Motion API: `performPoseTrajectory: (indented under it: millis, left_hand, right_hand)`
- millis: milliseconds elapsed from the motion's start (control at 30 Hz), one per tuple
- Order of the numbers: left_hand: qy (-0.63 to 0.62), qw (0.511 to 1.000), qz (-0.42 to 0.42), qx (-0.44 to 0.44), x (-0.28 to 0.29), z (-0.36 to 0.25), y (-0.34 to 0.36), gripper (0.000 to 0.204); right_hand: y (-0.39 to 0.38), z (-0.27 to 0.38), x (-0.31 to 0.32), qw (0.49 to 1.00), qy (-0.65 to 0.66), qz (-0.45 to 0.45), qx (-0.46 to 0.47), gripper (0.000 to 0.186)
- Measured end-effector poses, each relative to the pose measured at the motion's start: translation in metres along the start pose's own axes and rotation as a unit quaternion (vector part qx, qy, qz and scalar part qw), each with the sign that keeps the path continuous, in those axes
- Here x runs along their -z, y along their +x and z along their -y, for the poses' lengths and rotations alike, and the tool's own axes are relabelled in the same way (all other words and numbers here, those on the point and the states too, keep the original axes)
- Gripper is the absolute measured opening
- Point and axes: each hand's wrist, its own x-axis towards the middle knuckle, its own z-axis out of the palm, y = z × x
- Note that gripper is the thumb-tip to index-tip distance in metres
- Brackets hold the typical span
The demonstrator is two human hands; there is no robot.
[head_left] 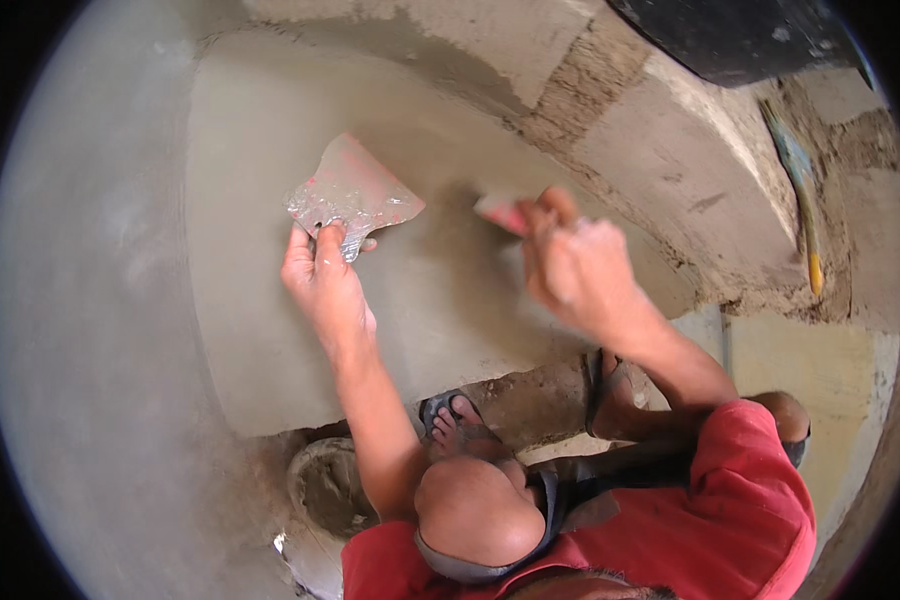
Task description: The person applies and smooths plaster onto a concrete staircase using a trowel and a smaller hand tool. They repeatedly scoop plaster from a bucket, spread it on the stair treads and risers, and smooth the surface to create an even finish.
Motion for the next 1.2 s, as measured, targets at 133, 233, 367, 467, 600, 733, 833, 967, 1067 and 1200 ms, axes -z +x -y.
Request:
performPoseTrajectory:
  millis: [133,233,367,467,600,733,833,967,1067,1200]
  left_hand:
    - [0.002,0.999,-0.035,-0.004,0.025,-0.014,-0.005,0.016]
    - [-0.003,0.998,-0.07,-0.007,0.04,-0.022,-0.008,0.014]
    - [-0.028,0.995,-0.099,-0.015,0.053,-0.034,-0.011,0.016]
    - [-0.021,0.995,-0.102,-0.009,0.068,-0.04,-0.025,0.02]
    - [-0.031,0.993,-0.114,-0.002,0.089,-0.044,-0.04,0.021]
    - [-0.053,0.992,-0.109,0.022,0.125,-0.053,-0.081,0.025]
    - [-0.076,0.98,-0.165,0.083,0.14,-0.058,-0.11,0.027]
    - [-0.116,0.98,-0.139,0.088,0.137,-0.059,-0.139,0.027]
    - [-0.126,0.977,-0.132,0.114,0.136,-0.062,-0.145,0.026]
    - [-0.206,0.967,-0.113,0.101,0.139,-0.066,-0.143,0.03]
  right_hand:
    - [0.03,0.008,-0.021,0.991,-0.084,0.077,-0.064,0.019]
    - [-0.003,0.058,-0.024,0.962,-0.018,0.271,0.005,0.032]
    - [-0.002,0.051,0.002,0.983,0.104,0.125,0.089,0.03]
    - [0.036,0.031,-0.004,0.997,-0.002,0.075,0.0,0.034]
    - [0.03,0.055,-0.019,0.986,0.123,0.084,0.079,0.027]
    - [0.027,0.066,-0.022,0.825,0.522,0.193,-0.1,0.016]
    - [0.038,0.072,-0.032,0.661,0.699,0.223,-0.16,0.02]
    - [0.026,0.105,-0.05,0.668,0.725,0.158,-0.054,0.023]
    - [0.018,0.124,-0.051,0.758,0.634,0.12,0.093,0.033]
    - [0.013,0.129,-0.045,0.805,0.506,0.049,0.305,0.053]
